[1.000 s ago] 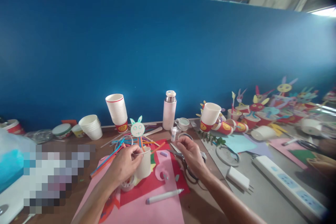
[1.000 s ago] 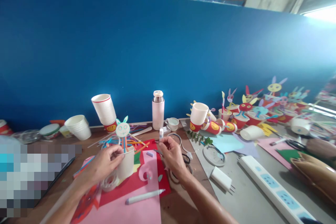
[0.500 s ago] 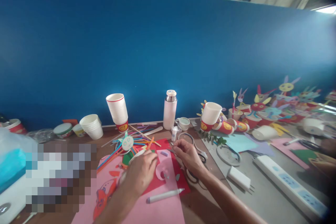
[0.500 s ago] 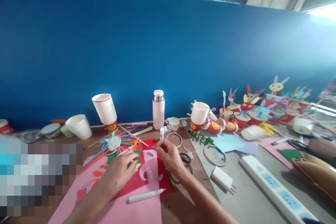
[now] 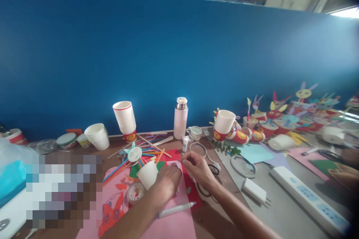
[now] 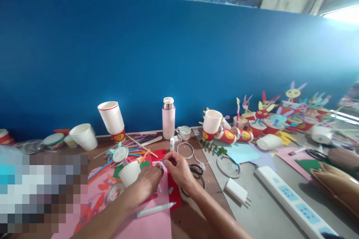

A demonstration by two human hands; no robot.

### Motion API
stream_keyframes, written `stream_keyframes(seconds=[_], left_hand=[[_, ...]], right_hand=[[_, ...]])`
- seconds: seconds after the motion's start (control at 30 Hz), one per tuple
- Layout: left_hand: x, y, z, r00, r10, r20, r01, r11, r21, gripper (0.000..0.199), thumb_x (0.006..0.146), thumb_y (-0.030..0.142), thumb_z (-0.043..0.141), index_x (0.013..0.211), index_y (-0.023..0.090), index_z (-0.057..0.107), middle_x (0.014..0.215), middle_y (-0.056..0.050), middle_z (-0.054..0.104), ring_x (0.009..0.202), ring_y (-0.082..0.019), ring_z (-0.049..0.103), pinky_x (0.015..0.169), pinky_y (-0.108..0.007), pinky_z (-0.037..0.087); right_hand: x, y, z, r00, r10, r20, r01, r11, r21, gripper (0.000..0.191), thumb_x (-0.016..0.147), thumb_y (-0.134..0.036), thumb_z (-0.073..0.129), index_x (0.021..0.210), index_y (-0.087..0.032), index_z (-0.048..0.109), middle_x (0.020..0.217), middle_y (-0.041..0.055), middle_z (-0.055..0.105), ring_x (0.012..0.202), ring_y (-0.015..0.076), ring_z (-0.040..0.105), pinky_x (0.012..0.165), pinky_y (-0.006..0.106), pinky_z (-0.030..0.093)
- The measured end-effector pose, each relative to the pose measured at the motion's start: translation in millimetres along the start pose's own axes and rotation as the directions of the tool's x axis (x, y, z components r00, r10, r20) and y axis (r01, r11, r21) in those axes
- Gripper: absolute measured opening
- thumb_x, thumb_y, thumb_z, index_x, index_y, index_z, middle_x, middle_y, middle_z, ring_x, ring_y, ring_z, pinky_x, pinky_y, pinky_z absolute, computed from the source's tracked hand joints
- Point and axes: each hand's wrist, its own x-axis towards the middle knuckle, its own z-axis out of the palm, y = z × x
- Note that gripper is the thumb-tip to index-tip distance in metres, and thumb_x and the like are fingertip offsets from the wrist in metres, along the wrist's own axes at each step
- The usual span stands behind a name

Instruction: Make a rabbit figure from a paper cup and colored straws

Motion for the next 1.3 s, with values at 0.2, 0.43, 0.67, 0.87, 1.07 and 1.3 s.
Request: stream_keyframes(seconds=[0.2, 0.43, 0.67, 0.87, 1.07, 1.3], left_hand=[[0, -6, 4.2, 0.999, -0.01, -0.049, 0.005, 0.996, -0.088, 0.022, 0.047, 0.001, 0.059, 0.054, 0.019, 0.049, 0.062, -0.005, 0.061, 0.069, -0.026, 0.061, 0.064, -0.033, 0.039], [-11, -7, -21.4, 0.973, -0.146, -0.177, 0.065, 0.915, -0.399, 0.021, 0.08, 0.03, 0.041, 0.07, 0.018, 0.054, 0.06, -0.002, 0.061, 0.053, -0.014, 0.055, 0.051, -0.024, 0.038], [-16, -7, -33.2, 0.941, -0.332, -0.067, 0.096, 0.451, -0.887, 0.027, 0.074, 0.04, 0.054, 0.065, 0.015, 0.054, 0.046, 0.002, 0.054, 0.041, -0.009, 0.049, 0.042, -0.019, 0.036], [-17, 3, -37.0, 0.932, -0.361, -0.016, 0.101, 0.304, -0.947, 0.026, 0.073, 0.04, 0.058, 0.071, 0.015, 0.054, 0.057, -0.002, 0.063, 0.056, -0.015, 0.063, 0.05, -0.022, 0.045], [-19, 9, -39.8, 0.936, -0.351, 0.016, 0.108, 0.244, -0.964, 0.024, 0.071, 0.038, 0.06, 0.068, 0.015, 0.053, 0.055, -0.002, 0.063, 0.057, -0.017, 0.064, 0.052, -0.025, 0.047], [-19, 7, -38.9, 0.937, -0.35, 0.021, 0.09, 0.182, -0.979, 0.023, 0.071, 0.037, 0.061, 0.07, 0.015, 0.053, 0.057, -0.001, 0.065, 0.056, -0.016, 0.065, 0.052, -0.025, 0.047]], right_hand=[[0, -1, 0, 1.0, -0.005, 0.003, 0.005, 1.0, -0.008, 0.009, 0.076, -0.024, 0.053, 0.073, -0.016, 0.054, 0.06, -0.0042, 0.047, 0.052, 0.0088, 0.041, 0.049, 0.019, 0.032], [-5, -6, 0, 0.984, -0.126, -0.128, 0.113, 0.988, -0.103, 0.009, 0.081, -0.025, 0.051, 0.078, -0.018, 0.054, 0.067, -0.0012, 0.053, 0.06, 0.0121, 0.048, 0.055, 0.022, 0.038], [-18, -23, 1, 0.808, -0.588, -0.037, 0.522, 0.744, -0.419, 0.011, 0.083, -0.015, 0.047, 0.079, -0.019, 0.056, 0.078, 0.0039, 0.059, 0.075, 0.0169, 0.055, 0.071, 0.03, 0.041], [-19, -23, -4, 0.697, -0.699, 0.161, 0.607, 0.455, -0.651, 0.016, 0.085, -0.011, 0.047, 0.087, -0.021, 0.058, 0.081, 0.0025, 0.062, 0.074, 0.0152, 0.053, 0.072, 0.031, 0.036], [-19, -21, -9, 0.654, -0.698, 0.291, 0.634, 0.296, -0.714, 0.017, 0.085, -0.01, 0.047, 0.092, -0.022, 0.057, 0.083, 0.0019, 0.063, 0.073, 0.0148, 0.051, 0.073, 0.033, 0.031], [-18, -22, -9, 0.635, -0.71, 0.305, 0.639, 0.26, -0.724, 0.017, 0.085, -0.009, 0.047, 0.09, -0.022, 0.058, 0.081, 0.0011, 0.063, 0.072, 0.014, 0.05, 0.073, 0.032, 0.03]])
